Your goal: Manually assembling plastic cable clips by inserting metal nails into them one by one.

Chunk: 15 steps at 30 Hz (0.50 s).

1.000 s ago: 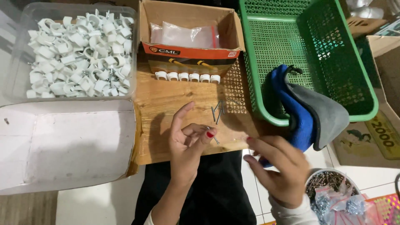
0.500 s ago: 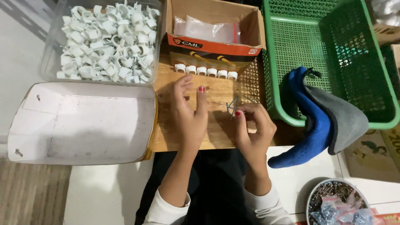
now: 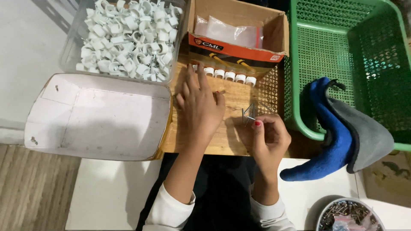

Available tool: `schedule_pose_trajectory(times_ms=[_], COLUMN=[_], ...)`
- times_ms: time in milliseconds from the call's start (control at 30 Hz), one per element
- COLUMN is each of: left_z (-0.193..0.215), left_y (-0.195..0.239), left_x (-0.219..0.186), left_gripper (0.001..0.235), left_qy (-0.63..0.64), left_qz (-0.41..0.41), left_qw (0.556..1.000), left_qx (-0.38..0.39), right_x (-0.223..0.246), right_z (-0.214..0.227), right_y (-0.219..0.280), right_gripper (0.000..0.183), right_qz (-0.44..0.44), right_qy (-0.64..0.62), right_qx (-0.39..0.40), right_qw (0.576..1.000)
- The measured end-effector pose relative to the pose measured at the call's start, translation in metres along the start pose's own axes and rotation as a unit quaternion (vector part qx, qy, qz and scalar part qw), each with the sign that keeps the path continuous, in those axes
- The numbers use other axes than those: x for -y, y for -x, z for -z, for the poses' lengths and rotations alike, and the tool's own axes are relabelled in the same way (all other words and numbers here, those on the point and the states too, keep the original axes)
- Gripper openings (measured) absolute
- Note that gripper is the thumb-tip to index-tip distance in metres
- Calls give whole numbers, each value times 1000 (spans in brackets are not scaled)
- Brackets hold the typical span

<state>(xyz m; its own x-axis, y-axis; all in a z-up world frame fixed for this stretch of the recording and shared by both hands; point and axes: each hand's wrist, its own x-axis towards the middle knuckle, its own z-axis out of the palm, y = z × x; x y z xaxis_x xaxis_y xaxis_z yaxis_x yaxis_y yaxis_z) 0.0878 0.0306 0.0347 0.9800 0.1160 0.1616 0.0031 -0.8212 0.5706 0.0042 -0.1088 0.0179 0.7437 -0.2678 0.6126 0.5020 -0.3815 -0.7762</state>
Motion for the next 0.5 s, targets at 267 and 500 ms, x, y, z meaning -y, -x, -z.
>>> schedule_pose_trajectory(times_ms=[267, 500], left_z=[-12, -7], left_y=[-6, -6], left_x=[7, 11], left_gripper=[73, 64], left_qy=[25, 32], left_qz=[-10, -21], left_qw=[1000, 999], left_qx=[-12, -27], right_x=[-5, -8], right_z=[-1, 0], right_y=[6, 8], right_gripper=[11, 13], right_qz=[-11, -17], right_qy=[-11, -9], right_qx=[12, 27], right_qw=[1000, 999])
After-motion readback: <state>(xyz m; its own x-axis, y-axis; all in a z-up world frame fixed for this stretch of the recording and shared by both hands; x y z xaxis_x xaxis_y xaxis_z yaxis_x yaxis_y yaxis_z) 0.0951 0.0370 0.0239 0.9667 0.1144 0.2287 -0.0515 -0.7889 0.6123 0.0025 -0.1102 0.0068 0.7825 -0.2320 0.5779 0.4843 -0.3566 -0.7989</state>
